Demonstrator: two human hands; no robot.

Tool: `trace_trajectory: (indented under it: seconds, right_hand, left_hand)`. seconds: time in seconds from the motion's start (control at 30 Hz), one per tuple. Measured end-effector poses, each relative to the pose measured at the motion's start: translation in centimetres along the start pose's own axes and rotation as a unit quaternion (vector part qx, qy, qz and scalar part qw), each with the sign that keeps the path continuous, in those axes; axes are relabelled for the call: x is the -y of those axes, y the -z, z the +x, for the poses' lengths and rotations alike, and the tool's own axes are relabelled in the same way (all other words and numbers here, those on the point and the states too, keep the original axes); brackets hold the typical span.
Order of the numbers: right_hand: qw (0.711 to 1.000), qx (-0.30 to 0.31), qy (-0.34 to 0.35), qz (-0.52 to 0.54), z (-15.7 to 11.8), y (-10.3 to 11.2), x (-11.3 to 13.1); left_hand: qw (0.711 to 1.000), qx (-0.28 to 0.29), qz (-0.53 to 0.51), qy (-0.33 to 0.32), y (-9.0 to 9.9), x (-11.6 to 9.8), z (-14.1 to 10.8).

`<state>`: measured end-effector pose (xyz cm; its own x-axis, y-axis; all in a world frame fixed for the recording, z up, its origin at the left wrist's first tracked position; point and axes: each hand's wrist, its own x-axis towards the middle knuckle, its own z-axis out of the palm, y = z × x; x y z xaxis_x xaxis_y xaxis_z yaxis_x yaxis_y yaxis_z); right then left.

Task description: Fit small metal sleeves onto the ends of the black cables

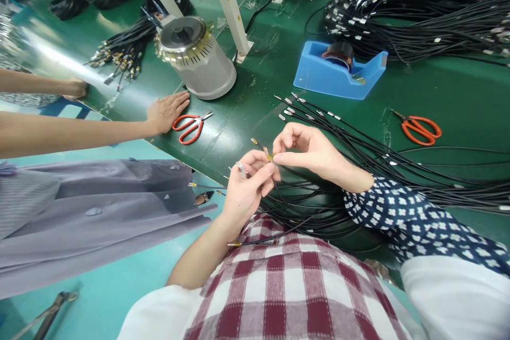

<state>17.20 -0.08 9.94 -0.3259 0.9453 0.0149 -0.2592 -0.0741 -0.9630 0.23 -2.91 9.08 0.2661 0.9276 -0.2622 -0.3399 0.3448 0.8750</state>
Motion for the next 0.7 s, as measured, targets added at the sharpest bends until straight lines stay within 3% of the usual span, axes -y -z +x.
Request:
trace_trajectory:
  seconds: [0.27, 0.5, 0.63, 0.7]
  right_hand:
    - [1.0, 0.021, -0.014, -0.011, 0.1, 0.0, 0.2]
    - [0.977, 0.092, -0.117, 0.155, 0.4, 0.5, -1.3]
    - [0.964, 0.043, -0.108, 0.241, -0.6, 2.7, -0.6]
    - [0.973, -0.014, -0.087, 0.213, -1.0, 3.7, -0.3]
  left_hand:
    - [0.998, 0.005, 0.027, -0.059, 0.1, 0.5, -0.4]
    - [0.996, -0.027, 0.012, -0.083, -0.4, 0.8, -0.2]
    - [0.991, -0.095, -0.005, -0.093, 0.4, 0.8, 0.3]
    - [0.993, -0.088, -0.003, -0.073, 0.5, 0.6, 0.4]
